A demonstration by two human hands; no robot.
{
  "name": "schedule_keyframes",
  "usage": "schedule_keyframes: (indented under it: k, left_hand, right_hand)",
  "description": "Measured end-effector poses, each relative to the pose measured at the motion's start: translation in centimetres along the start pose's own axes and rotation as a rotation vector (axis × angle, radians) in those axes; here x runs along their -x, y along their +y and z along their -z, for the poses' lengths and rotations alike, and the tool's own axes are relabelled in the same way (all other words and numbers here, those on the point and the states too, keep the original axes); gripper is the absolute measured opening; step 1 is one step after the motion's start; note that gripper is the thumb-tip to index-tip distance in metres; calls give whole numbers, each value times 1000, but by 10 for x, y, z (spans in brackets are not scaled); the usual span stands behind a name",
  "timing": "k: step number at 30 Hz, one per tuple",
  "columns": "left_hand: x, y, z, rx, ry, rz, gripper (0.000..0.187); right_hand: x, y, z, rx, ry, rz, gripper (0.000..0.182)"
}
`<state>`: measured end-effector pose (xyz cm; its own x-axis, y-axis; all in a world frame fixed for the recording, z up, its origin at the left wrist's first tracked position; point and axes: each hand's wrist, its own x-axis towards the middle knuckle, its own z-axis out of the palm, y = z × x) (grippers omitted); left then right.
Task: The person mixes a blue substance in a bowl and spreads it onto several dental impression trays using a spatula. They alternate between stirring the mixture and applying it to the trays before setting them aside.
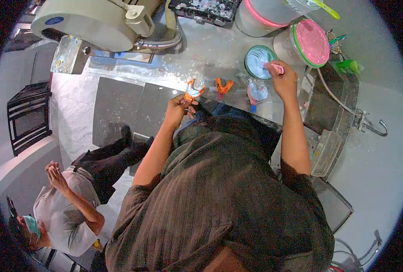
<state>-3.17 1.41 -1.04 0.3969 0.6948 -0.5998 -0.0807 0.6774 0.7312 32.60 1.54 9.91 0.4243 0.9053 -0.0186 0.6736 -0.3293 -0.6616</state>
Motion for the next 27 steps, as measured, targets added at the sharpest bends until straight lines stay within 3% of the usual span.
schedule_keyframes:
  k: [8, 13, 17, 20, 27]
  left_hand:
    - [-1, -2, 1, 23, -27, -45, 20]
    - [19, 26, -6, 57, -87, -181, 10]
    - [5, -1, 17, -31, 10, -69, 11]
    - [14, 8, 8, 7, -46, -11, 13]
    - [9, 12, 11, -150, -28, -35, 16]
  right_hand:
    - [0, -14, -9, 9, 4, 22, 20]
    - [1, -4, -8, -26, -3, 30, 22]
    - [0, -7, -10, -6, -12, -25, 21]
    - [0, -13, -6, 22, -18, -5, 22]
    - [1, -10, -7, 16, 7, 1, 22]
